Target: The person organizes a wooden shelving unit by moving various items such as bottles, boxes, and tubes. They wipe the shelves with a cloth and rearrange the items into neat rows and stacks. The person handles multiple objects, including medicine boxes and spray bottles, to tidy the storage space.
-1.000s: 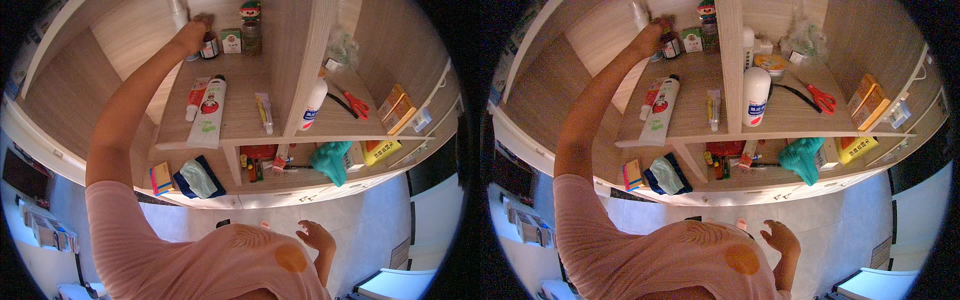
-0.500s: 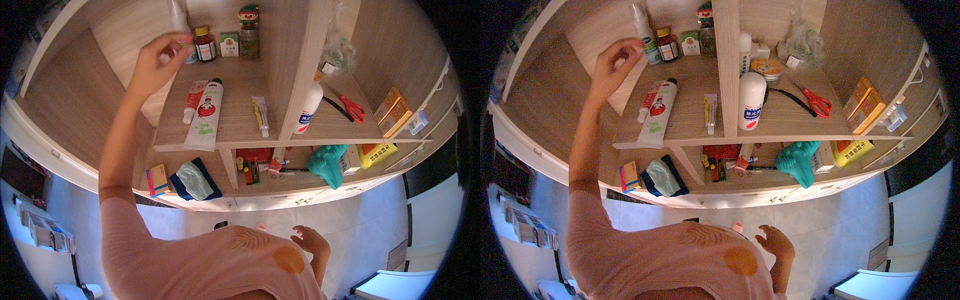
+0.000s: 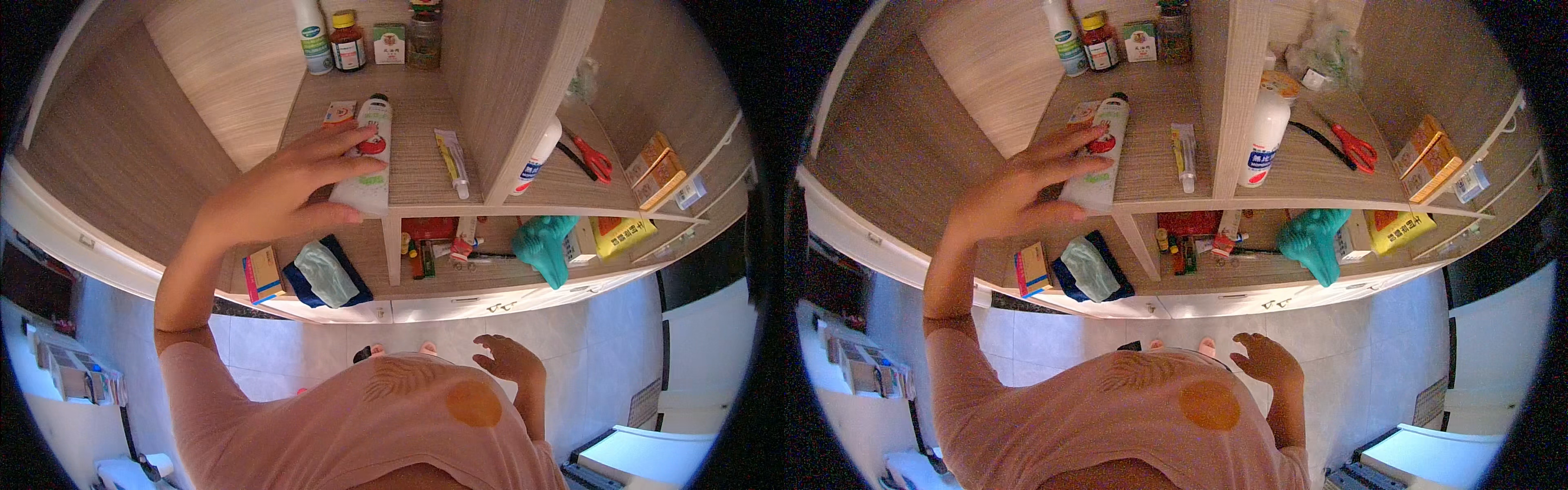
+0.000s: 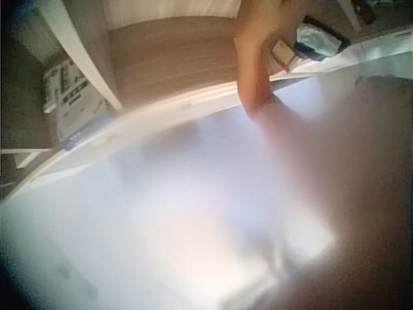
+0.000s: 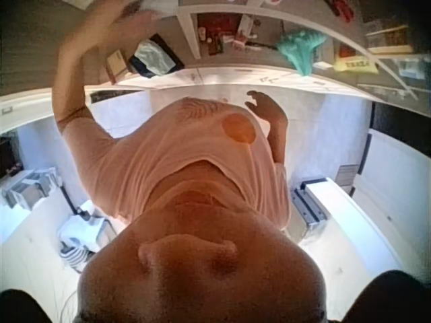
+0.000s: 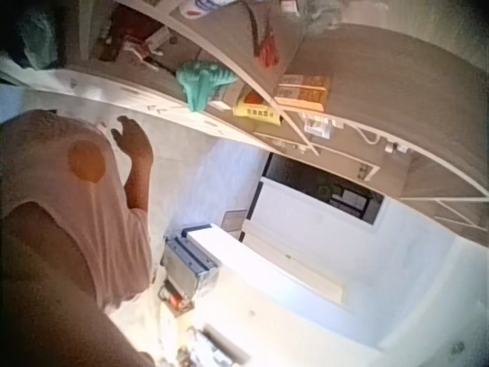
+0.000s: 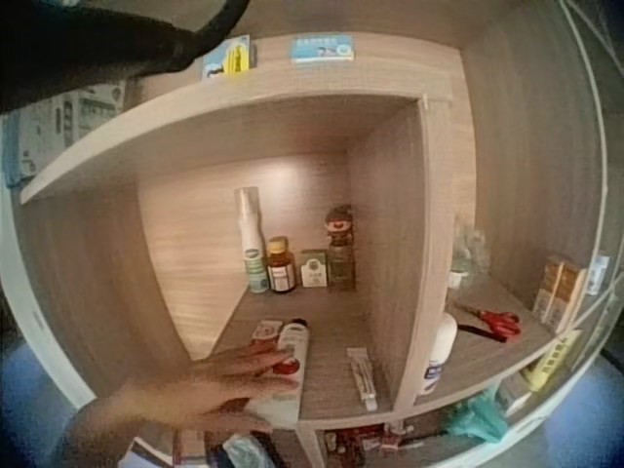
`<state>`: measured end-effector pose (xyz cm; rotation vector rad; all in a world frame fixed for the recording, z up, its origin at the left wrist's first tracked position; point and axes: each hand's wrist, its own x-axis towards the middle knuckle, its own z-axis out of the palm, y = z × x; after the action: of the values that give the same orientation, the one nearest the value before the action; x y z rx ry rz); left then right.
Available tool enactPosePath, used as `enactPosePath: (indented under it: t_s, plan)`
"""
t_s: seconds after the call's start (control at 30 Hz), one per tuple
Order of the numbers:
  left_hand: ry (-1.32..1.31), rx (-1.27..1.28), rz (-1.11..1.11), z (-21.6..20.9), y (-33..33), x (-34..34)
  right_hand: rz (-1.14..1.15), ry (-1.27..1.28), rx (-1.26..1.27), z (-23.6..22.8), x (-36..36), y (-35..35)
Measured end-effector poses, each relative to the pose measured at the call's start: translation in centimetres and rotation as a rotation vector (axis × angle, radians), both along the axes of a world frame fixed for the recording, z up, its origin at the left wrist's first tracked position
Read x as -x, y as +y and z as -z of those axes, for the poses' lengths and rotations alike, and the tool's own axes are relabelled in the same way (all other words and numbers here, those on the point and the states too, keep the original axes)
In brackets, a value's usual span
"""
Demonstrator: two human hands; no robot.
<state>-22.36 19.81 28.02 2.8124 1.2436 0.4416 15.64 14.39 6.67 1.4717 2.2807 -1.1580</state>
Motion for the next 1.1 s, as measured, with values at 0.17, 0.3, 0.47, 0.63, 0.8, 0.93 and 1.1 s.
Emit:
enactPosePath:
  t_s: [0.17,0.3,0.47,0.63,0.8,0.93,1.1]
  plan:
    - [0.011,-0.043,-0.008,0.5,2.4,-1.5,-0.019,-0.027,-0.024,0.4,0.4,-0.2]
    - [-0.189,0.149,-0.101,-1.0,2.7,-1.5,0.038,-0.006,0.018,0.6,-0.1,-0.9]
    - [-0.074,0.042,0.012,-1.8,2.7,3.7,0.031,-0.048,0.034,1.0,-0.8,-1.6]
    - [-0.108,0.112,-0.166,0.1,4.8,4.6,0.044,-0.039,0.017,0.7,-0.5,-1.5]
    - [-0.174,-0.014,-0.164,1.5,6.9,7.2,0.002,0.009,-0.014,0.4,-0.3,-1.4]
    - [-0.159,0.058,-0.174,1.5,7.5,7.0,0.025,-0.051,0.015,0.6,-0.5,-1.5]
    - [-0.125,0.011,-0.156,0.9,8.3,3.6,0.023,-0.017,-0.027,0.7,-0.7,-1.5]
